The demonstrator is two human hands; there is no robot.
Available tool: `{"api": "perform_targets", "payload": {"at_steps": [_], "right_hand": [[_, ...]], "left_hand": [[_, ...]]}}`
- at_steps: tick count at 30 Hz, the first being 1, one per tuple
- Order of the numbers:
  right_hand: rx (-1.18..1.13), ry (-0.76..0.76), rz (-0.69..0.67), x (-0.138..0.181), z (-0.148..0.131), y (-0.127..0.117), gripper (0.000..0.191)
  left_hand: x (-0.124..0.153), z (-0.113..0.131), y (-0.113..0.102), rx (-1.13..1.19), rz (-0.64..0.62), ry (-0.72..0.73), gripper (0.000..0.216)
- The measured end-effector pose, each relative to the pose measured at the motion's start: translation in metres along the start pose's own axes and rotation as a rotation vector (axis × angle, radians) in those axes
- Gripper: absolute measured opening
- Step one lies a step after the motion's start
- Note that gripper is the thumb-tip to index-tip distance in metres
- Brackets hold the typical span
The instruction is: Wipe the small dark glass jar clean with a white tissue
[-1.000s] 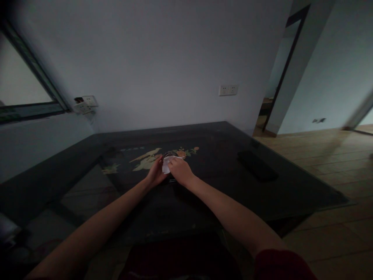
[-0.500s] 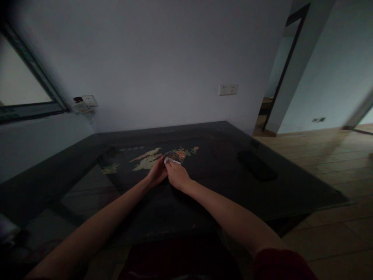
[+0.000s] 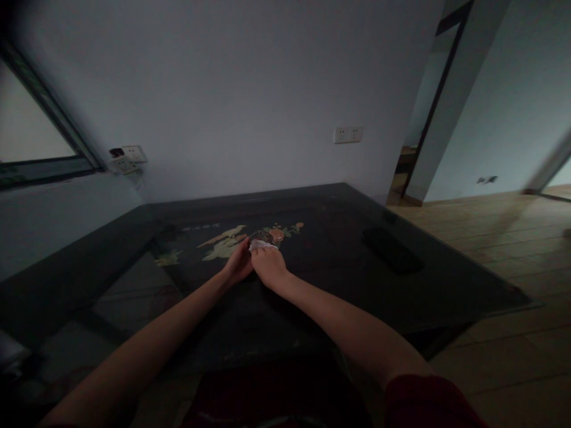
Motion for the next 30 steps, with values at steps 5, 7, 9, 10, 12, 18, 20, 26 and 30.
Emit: {"api": "perform_targets", "payload": {"at_steps": [5, 7, 9, 10, 12, 18, 20, 26, 30], "right_hand": [[-0.033, -0.041, -0.01, -0.001, 0.005, -0.003, 0.034], [-0.026, -0.047, 0.0, -0.003, 0.003, -0.003, 0.034], [-0.007, -0.041, 0.015, -0.005, 0.001, -0.003, 0.036], [0.005, -0.032, 0.021, -0.006, 0.0, -0.002, 0.037], [0.028, -0.007, 0.027, -0.007, -0.003, -0.002, 0.038], [0.042, 0.029, -0.024, -0.005, -0.003, -0.003, 0.031], [0.023, 0.017, -0.04, -0.004, -0.001, -0.004, 0.03], [-0.017, -0.002, -0.043, -0.005, 0.004, -0.012, 0.033], [0.013, 0.028, -0.028, -0.009, 0.002, -0.016, 0.034]], "left_hand": [[0.0, 0.0, -0.002, 0.009, -0.007, -0.011, 0.03], [-0.001, -0.001, -0.002, 0.011, -0.014, -0.014, 0.031], [-0.001, -0.002, -0.001, 0.01, -0.017, -0.016, 0.032], [0.0, -0.002, 0.0, 0.009, -0.018, -0.015, 0.033], [0.001, -0.002, 0.001, 0.007, -0.02, -0.012, 0.034], [0.001, -0.001, 0.001, 0.0, -0.022, 0.005, 0.034], [-0.001, -0.001, -0.001, -0.002, -0.023, 0.008, 0.032], [-0.002, -0.003, -0.004, -0.015, -0.034, -0.009, 0.033], [0.0, -0.004, 0.0, -0.029, -0.05, -0.007, 0.033]]}}
Point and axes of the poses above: each hand's wrist, its own x-axis away from the middle knuckle, its own y-axis out of the palm, z = x × y, the point moved 5 cm from there along -x, towards the middle knuckle, and after that the axes turned 15 degrees about y, right-handed, at the moved point
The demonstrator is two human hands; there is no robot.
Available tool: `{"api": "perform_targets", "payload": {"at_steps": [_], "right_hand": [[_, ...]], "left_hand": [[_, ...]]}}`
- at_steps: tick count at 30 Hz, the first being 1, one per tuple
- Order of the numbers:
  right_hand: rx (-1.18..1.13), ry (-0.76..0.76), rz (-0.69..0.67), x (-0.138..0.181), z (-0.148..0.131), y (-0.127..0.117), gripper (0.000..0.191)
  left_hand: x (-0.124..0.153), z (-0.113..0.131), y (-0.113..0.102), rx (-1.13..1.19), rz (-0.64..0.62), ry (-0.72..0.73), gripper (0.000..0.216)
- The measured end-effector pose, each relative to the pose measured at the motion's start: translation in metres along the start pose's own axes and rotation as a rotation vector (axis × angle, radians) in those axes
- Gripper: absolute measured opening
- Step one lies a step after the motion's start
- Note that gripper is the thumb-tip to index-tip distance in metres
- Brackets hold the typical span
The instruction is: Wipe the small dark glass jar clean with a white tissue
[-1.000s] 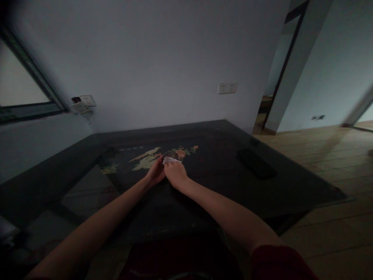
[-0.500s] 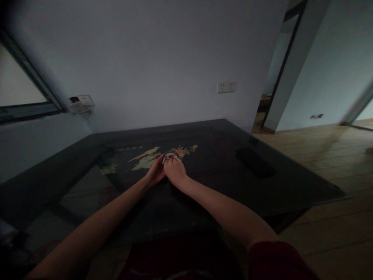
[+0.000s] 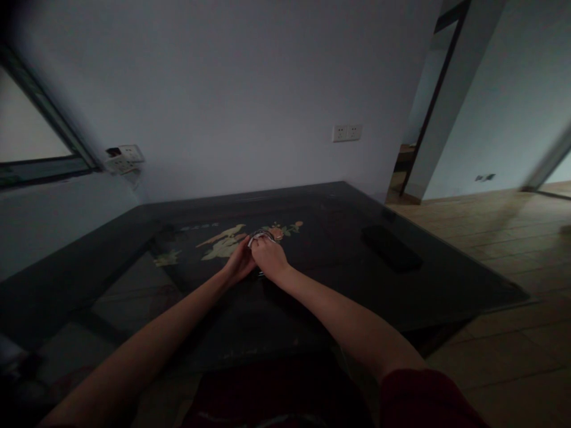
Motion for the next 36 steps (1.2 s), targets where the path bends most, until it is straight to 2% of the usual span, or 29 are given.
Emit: {"api": "perform_targets", "payload": {"at_steps": [5, 13, 22, 27, 36], "right_hand": [[0.022, 0.059, -0.039, -0.001, -0.002, 0.005, 0.031], [-0.099, 0.004, -0.083, 0.003, 0.005, 0.008, 0.032], [-0.052, 0.052, -0.007, 0.001, -0.001, 0.004, 0.037], [-0.016, 0.063, -0.039, 0.002, -0.002, 0.005, 0.035], [-0.088, 0.034, -0.096, 0.003, 0.011, 0.007, 0.031]], "left_hand": [[0.0, -0.001, 0.001, -0.013, -0.007, -0.004, 0.035], [-0.001, 0.003, -0.003, -0.011, -0.002, 0.001, 0.032], [0.0, 0.0, 0.0, -0.013, -0.025, -0.024, 0.033], [-0.001, -0.001, -0.003, -0.022, -0.031, -0.042, 0.032], [-0.002, 0.001, -0.005, -0.009, -0.003, -0.037, 0.031]]}}
Point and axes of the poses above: each hand's wrist, its own x-axis away from the middle knuckle, its own y-axis out of the palm, z = x × y, the point moved 5 cm from there along -x, towards the middle knuckle, and after that the axes turned 15 degrees about y, right-handed, at the moved point
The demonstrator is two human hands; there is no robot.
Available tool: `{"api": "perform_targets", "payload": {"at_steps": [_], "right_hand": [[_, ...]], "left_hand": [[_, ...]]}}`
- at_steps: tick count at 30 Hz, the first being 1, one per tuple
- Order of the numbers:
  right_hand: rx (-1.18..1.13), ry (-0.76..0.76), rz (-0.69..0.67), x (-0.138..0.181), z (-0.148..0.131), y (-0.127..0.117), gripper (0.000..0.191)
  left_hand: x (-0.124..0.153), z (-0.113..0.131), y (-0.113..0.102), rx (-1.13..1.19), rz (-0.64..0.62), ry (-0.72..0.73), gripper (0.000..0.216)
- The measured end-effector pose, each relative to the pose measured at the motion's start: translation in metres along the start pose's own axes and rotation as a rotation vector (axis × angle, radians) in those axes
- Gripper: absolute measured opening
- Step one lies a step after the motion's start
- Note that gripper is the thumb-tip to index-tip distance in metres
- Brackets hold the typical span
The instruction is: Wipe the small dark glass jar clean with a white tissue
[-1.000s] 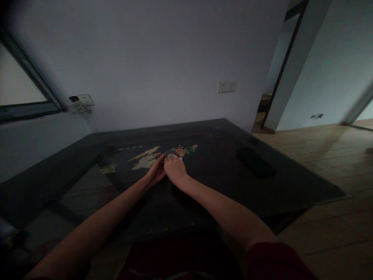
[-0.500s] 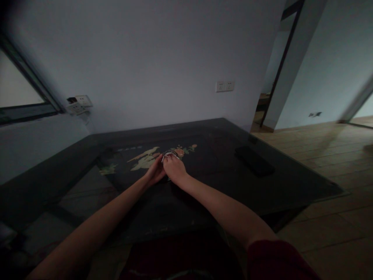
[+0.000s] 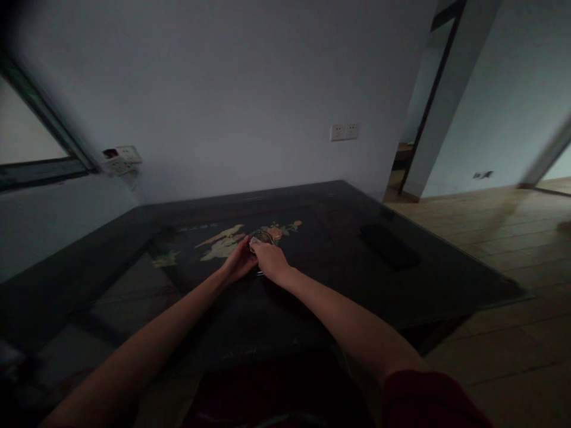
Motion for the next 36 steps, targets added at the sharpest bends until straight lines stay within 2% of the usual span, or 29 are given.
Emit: {"api": "perform_targets", "payload": {"at_steps": [8, 13, 19, 26, 31, 36], "right_hand": [[0.062, 0.017, 0.073, -0.002, -0.011, 0.002, 0.035], [0.092, 0.024, 0.053, 0.0, -0.015, 0.005, 0.032], [0.023, -0.001, 0.031, 0.004, -0.009, -0.003, 0.036], [-0.036, -0.042, 0.079, 0.002, -0.007, 0.005, 0.04], [0.002, -0.058, 0.113, 0.002, -0.009, 0.009, 0.041], [0.085, -0.01, 0.144, 0.002, -0.012, 0.013, 0.042]], "left_hand": [[0.0, -0.001, 0.002, 0.01, -0.008, 0.001, 0.031], [0.001, -0.002, 0.003, 0.01, -0.021, -0.006, 0.032], [-0.002, -0.002, -0.003, 0.016, 0.0, 0.017, 0.029], [-0.004, -0.002, -0.004, 0.027, 0.032, 0.028, 0.03], [-0.003, -0.001, -0.001, 0.025, 0.03, 0.025, 0.031], [-0.001, 0.0, 0.003, 0.022, 0.03, 0.014, 0.034]]}}
Point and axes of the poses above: each hand's wrist, its own x-axis away from the middle knuckle, its own y-axis out of the palm, z = x × y, the point moved 5 cm from there along -x, towards the middle knuckle, and after that the axes turned 15 degrees about y, right-handed, at the moved point
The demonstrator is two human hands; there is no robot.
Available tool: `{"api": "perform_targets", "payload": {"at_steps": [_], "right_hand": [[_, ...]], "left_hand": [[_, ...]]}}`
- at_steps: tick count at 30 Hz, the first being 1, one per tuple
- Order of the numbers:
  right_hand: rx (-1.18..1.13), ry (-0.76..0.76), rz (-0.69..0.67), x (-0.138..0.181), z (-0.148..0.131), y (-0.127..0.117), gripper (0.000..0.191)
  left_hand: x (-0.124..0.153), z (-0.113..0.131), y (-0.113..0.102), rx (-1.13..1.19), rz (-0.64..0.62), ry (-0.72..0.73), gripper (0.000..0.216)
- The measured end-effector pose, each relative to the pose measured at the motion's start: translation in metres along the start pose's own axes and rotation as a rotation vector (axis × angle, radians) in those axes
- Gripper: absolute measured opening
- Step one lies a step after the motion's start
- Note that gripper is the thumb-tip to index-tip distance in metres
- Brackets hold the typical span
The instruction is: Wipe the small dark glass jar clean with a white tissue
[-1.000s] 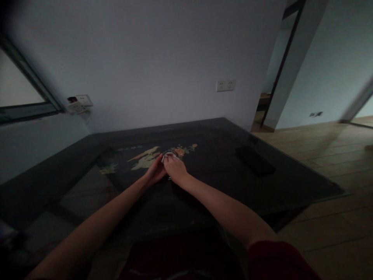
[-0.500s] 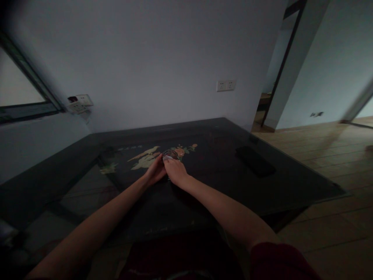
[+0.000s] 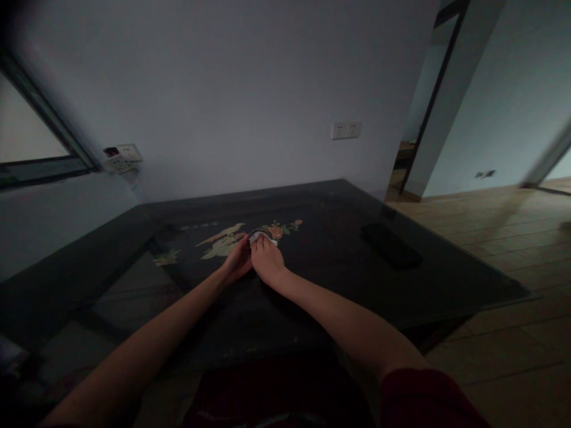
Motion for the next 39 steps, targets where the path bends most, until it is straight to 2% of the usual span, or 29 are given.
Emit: {"api": "perform_targets", "payload": {"at_steps": [8, 16, 26, 34, 39], "right_hand": [[-0.002, -0.007, -0.035, 0.002, -0.002, -0.008, 0.034], [-0.058, -0.052, -0.031, 0.001, 0.001, -0.005, 0.039], [0.02, 0.049, 0.001, -0.001, -0.003, 0.0, 0.041], [-0.096, -0.003, -0.071, 0.003, 0.002, -0.006, 0.034], [-0.14, -0.024, -0.074, 0.002, 0.001, -0.003, 0.043]], "left_hand": [[0.002, 0.002, 0.002, 0.002, -0.002, 0.008, 0.035], [0.001, 0.002, 0.0, 0.008, -0.022, 0.013, 0.034], [0.001, -0.004, 0.003, -0.007, -0.027, -0.012, 0.034], [0.004, 0.002, 0.002, -0.007, -0.006, 0.022, 0.033], [0.003, 0.001, 0.002, -0.009, -0.013, 0.011, 0.034]]}}
Point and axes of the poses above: each hand's wrist, its own x-axis away from the middle knuckle, its own y-axis out of the palm, z = x × y, the point moved 5 cm from there along -x, towards the middle knuckle, and after that the axes turned 15 degrees about y, right-handed, at the moved point
